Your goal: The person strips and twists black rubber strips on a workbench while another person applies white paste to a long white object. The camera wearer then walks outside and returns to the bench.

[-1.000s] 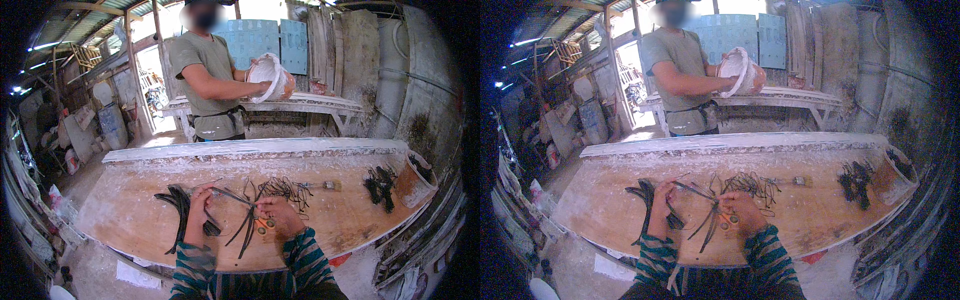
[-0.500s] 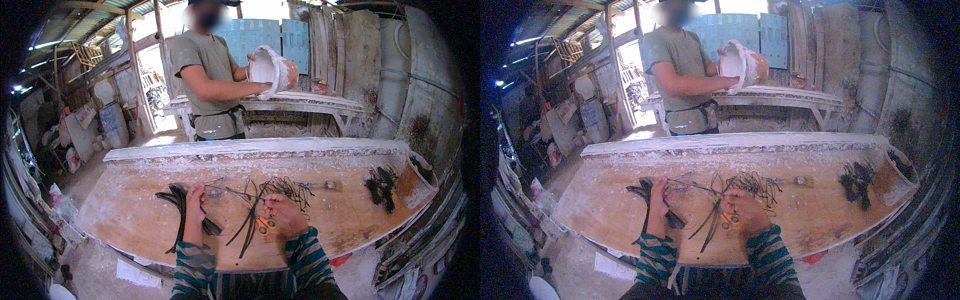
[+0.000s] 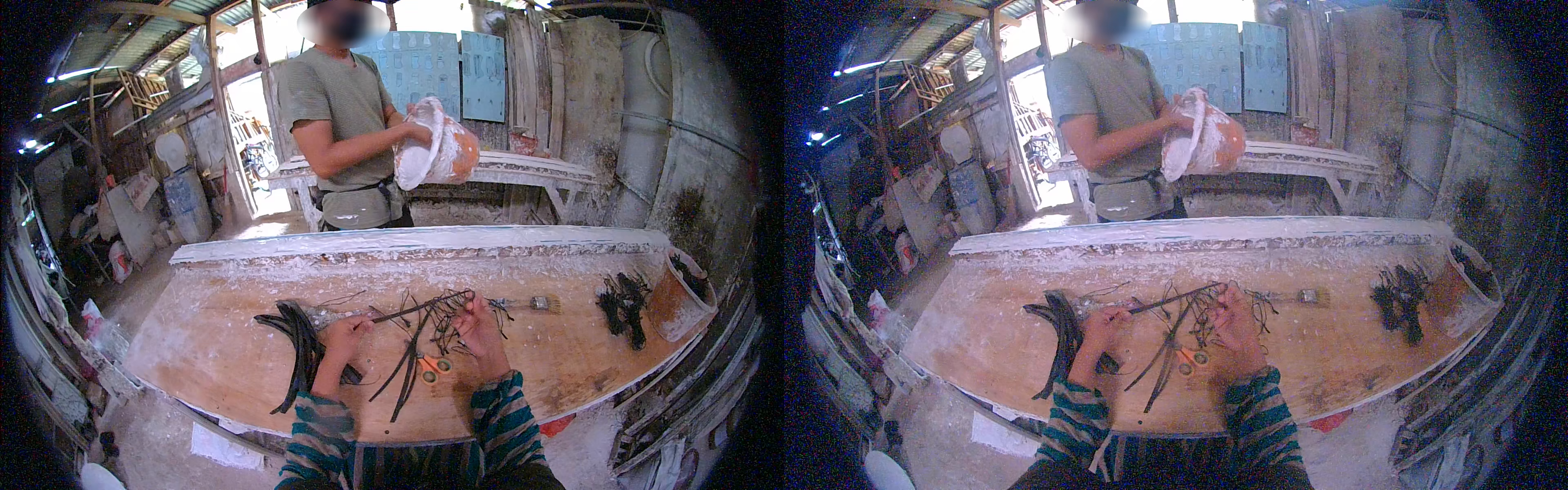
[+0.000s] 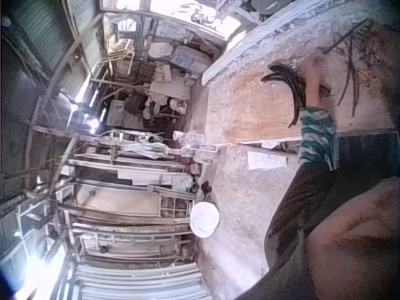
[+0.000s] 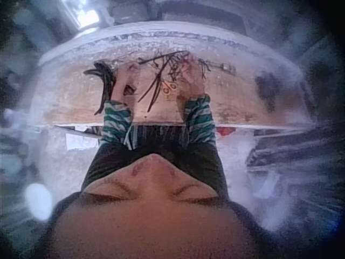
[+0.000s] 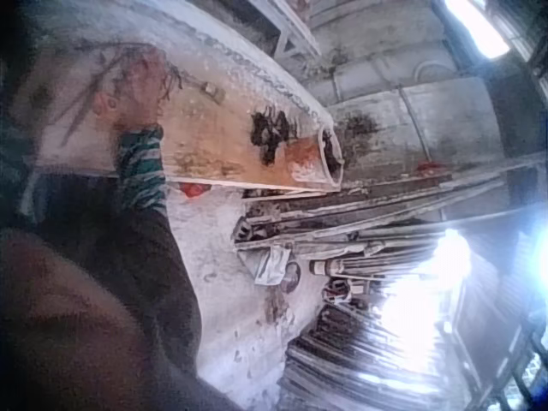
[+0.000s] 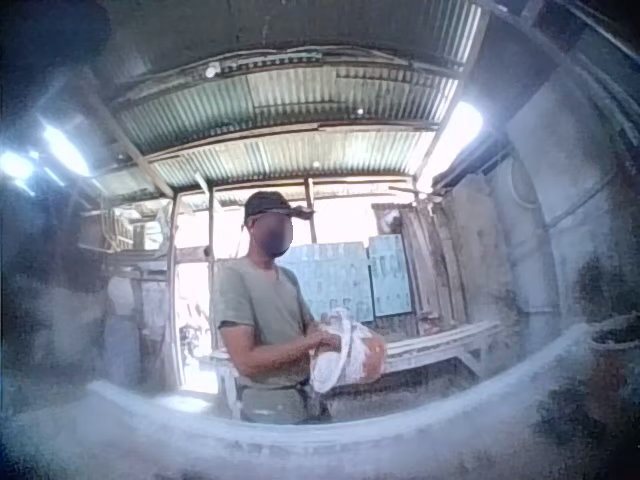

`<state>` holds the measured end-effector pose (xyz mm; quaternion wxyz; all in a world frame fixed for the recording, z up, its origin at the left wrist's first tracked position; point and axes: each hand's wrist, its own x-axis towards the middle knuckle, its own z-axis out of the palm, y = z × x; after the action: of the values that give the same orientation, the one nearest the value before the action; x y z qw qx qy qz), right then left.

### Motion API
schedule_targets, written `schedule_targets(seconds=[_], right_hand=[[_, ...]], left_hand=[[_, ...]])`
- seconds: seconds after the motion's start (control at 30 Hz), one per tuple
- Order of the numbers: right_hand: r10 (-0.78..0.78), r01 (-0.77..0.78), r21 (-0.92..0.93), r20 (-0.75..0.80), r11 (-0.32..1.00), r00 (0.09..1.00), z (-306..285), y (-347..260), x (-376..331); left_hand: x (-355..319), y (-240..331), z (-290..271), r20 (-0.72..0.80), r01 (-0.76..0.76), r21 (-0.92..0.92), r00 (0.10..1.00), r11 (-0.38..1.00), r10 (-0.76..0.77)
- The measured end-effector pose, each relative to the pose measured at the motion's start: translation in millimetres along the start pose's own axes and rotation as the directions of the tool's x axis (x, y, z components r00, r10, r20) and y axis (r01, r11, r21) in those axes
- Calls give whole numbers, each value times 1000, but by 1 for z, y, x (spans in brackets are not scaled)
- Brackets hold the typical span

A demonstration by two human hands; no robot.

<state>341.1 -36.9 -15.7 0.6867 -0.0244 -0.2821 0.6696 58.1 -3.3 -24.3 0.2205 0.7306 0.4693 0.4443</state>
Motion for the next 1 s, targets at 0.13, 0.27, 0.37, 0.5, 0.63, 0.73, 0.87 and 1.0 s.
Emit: schedule_targets(seconds=[0.13,0.27,0.37,0.5,0.63,0.73,0.87,1.0], right_hand=[[-25,24,15,26,1000,999,4,-4,1],[-80,79,84,4,993,997,14,-12,-5],[-66,64,58,22,996,998,16,-6,-2],[-15,6,-153,-58,988,998,1,2,-1],[75,-168,-650,-169,741,983,23,24,-6],[177,-285,-766,-224,576,958,26,45,-8],[285,-391,-779,-280,490,917,32,48,-14],[248,-358,-801,-267,480,931,39,50,-16]], left_hand=[[-3,-1,1,28,-70,277,998,958,64],[-1,5,8,98,-63,288,995,956,36],[-2,-27,16,-48,-225,270,968,936,247],[-4,-6,24,-17,-45,-9,999,999,45],[-7,45,14,245,330,-230,930,916,-273],[-13,34,24,319,406,-550,910,730,-265],[-16,51,29,336,394,-541,911,743,-239],[-18,43,40,341,346,-613,927,711,-157]])
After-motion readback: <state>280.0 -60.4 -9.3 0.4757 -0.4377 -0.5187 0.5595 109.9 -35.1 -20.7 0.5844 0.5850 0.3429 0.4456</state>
